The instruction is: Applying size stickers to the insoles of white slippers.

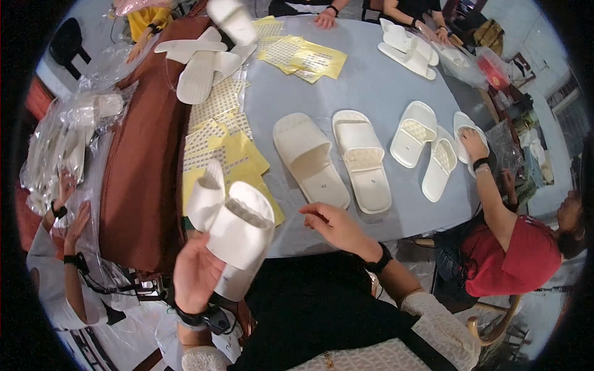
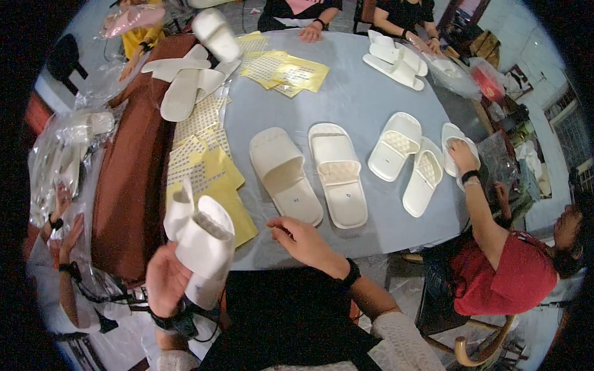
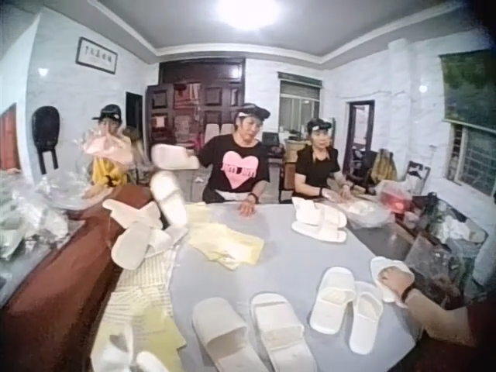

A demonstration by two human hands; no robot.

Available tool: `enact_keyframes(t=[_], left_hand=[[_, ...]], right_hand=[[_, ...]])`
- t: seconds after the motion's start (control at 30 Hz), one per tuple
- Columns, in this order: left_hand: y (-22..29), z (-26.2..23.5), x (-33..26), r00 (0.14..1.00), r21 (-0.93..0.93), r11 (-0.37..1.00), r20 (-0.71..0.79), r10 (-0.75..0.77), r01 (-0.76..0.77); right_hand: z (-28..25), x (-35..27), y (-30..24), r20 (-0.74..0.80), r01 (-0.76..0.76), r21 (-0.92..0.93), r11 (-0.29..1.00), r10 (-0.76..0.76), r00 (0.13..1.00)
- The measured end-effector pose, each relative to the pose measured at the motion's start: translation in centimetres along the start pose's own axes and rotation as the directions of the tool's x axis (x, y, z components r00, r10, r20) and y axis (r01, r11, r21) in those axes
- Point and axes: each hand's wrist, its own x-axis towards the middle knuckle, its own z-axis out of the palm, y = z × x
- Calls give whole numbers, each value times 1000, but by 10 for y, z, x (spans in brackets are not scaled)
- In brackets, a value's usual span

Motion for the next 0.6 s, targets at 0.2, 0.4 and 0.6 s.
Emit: enact_keyframes(t=[0.2, 0.4, 0.6], left_hand=[[-40, -32, -17, 999, -78, 997, -42, 5, -9], [-62, -48, -12, 994, -157, 983, 41, 98, -90], [-73, -52, -3, 996, -152, 987, 67, 61, -50]], right_hand=[[28, 65, -27, 69, 315, -173, 933, -307, 949], [92, 145, -19, 102, 458, -309, 833, -450, 887], [121, 168, 21, 108, 463, -479, 746, -473, 874]])
